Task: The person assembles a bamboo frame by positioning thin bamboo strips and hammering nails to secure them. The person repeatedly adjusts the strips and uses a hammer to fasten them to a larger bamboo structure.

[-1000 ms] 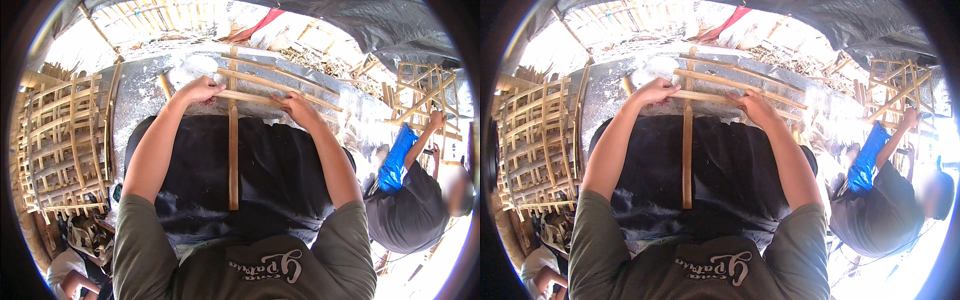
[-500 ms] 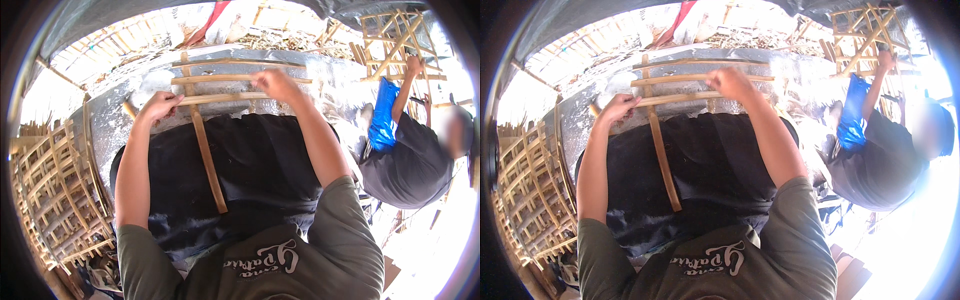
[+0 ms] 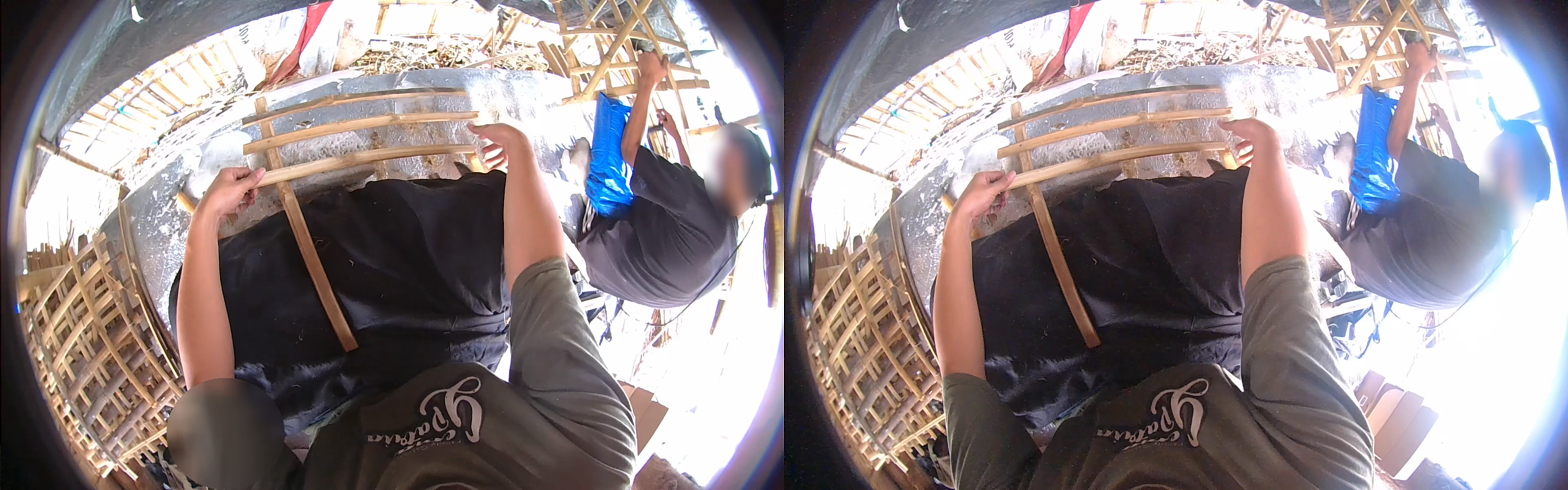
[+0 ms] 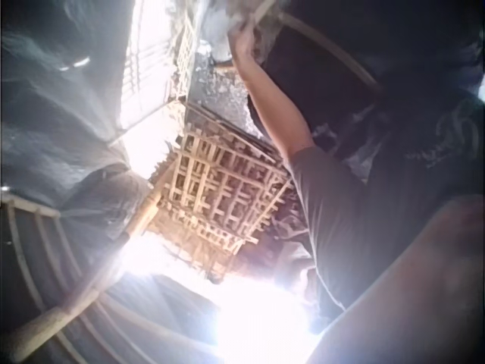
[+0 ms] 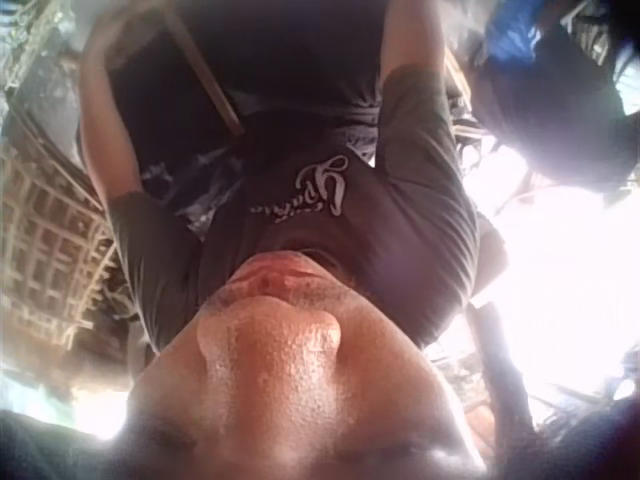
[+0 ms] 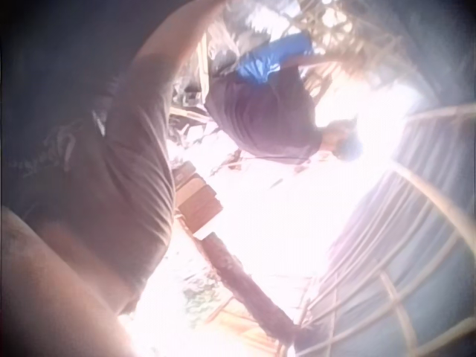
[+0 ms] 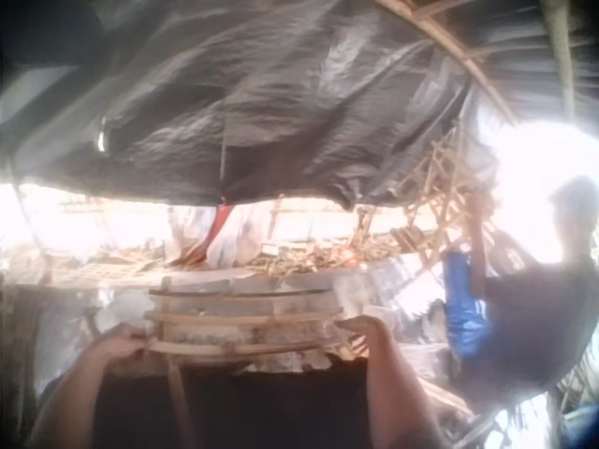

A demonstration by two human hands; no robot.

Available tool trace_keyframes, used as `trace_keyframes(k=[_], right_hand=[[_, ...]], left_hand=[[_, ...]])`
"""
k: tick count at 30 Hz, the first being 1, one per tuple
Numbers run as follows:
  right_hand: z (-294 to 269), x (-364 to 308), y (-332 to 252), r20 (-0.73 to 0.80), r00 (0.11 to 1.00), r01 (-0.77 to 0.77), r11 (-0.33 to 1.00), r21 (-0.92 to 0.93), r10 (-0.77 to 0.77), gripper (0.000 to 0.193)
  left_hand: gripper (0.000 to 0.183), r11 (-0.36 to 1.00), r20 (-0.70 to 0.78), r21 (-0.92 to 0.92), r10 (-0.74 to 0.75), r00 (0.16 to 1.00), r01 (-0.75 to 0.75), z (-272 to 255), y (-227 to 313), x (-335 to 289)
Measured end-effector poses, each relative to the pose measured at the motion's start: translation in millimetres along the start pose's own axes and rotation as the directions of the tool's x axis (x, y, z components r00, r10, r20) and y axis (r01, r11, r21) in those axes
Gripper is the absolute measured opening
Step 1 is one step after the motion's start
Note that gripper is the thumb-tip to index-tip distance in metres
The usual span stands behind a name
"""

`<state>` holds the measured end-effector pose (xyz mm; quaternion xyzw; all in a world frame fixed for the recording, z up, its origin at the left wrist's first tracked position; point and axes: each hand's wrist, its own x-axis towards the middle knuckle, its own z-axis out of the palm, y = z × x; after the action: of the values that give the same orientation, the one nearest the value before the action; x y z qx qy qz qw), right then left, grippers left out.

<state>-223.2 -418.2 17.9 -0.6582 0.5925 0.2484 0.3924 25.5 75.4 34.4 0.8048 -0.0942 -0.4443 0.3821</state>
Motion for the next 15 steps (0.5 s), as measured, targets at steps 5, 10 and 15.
trace_keyframes(k=[5, 10, 15], right_hand=[[5.4, 30.6, 24.4, 0.112, 0.993, -0.004, 0.955, 0.297, -0.031, 0.070], [5.7, 30.3, 24.6, 0.095, 0.995, 0.004, 0.933, 0.361, -0.041, 0.060], [14.9, 12.3, 22.3, 0.167, 0.978, 0.046, 0.904, 0.425, -0.128, 0.053]], left_hand=[[0.036, 0.999, 0.005, -0.002, 0.032, 0.999, -0.032, 3.3, 3.5, 0.0], [0.036, 0.998, -0.003, -0.046, 0.046, 0.999, -0.046, 2.9, 0.9, -1.0], [0.036, 0.998, 0.015, -0.053, 0.040, 0.999, -0.039, -0.5, -3.5, -1.1]])
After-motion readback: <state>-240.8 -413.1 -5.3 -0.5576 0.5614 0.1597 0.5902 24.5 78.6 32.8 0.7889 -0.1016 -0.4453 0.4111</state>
